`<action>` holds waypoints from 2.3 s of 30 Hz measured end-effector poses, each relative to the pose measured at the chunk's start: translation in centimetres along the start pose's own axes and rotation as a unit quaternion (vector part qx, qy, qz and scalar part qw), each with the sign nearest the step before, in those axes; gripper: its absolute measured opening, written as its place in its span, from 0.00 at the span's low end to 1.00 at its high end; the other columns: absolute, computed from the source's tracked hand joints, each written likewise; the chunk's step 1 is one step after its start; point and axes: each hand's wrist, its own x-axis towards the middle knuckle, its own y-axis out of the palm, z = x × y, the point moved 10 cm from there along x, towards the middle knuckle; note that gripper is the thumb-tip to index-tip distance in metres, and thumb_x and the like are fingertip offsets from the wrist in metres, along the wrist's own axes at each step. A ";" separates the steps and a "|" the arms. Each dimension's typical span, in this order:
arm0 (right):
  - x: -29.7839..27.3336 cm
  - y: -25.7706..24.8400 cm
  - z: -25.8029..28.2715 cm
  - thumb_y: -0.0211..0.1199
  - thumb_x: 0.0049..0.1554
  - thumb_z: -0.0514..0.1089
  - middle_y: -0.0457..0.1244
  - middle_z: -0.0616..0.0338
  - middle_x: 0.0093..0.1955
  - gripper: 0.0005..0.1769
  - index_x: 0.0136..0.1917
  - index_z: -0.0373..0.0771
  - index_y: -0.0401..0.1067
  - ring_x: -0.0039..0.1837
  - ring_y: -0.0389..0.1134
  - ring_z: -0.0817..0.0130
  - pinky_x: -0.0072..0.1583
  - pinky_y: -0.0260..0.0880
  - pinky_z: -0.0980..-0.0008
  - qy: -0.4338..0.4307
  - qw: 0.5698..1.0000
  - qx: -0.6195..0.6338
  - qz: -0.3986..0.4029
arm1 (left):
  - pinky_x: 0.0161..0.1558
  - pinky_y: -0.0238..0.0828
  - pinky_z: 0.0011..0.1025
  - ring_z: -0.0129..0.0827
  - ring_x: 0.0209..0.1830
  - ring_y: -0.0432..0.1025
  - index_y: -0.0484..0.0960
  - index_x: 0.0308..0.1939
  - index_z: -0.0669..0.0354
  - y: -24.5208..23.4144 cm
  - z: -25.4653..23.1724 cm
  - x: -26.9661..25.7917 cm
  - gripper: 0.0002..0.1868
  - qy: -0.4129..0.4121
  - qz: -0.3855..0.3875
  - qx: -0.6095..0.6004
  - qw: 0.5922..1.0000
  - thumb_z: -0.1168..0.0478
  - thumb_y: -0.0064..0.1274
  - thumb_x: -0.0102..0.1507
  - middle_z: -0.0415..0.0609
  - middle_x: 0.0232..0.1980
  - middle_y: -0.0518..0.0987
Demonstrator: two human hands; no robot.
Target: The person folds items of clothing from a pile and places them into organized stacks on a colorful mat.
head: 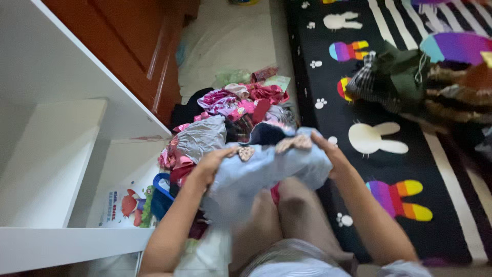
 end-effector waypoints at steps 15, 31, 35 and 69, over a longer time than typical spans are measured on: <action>-6.4 -4.6 4.4 0.64 0.55 0.65 0.71 0.54 0.42 0.29 0.49 0.35 0.79 0.43 0.71 0.68 0.46 0.70 0.70 0.008 0.914 -0.343 -0.216 | 0.41 0.71 0.28 0.25 0.37 0.73 0.87 0.45 0.62 3.4 -2.0 -1.6 0.22 0.189 -0.066 0.196 0.960 0.45 0.52 0.68 0.42 0.39 0.83; -15.5 3.7 13.0 0.74 0.48 0.46 0.73 0.55 0.46 0.22 0.54 0.35 0.77 0.46 0.75 0.71 0.49 0.77 0.71 -0.153 0.857 -0.438 -0.225 | 0.41 0.68 0.35 0.31 0.36 0.70 0.77 0.45 0.64 11.9 -3.7 -5.2 0.15 0.311 0.007 0.141 0.940 0.59 0.65 0.64 0.49 0.38 0.77; -17.8 4.4 13.5 0.74 0.52 0.44 0.68 0.41 0.60 0.14 0.52 0.41 0.82 0.61 0.69 0.57 0.60 0.72 0.59 -0.208 0.831 -0.473 -0.205 | 0.44 0.68 0.36 0.32 0.40 0.70 0.75 0.49 0.64 14.3 -5.4 -7.3 0.17 0.359 0.013 0.197 0.912 0.59 0.64 0.64 0.50 0.42 0.77; -28.9 -2.3 27.2 0.69 0.49 0.33 0.64 0.60 0.61 0.30 0.64 0.35 0.68 0.65 0.64 0.73 0.67 0.64 0.66 -0.413 0.672 -0.550 -0.276 | 0.72 0.61 0.46 0.54 0.71 0.65 0.64 0.71 0.63 44.4 -11.4 -1.7 0.44 0.659 0.147 0.359 0.645 0.62 0.70 0.54 0.61 0.68 0.71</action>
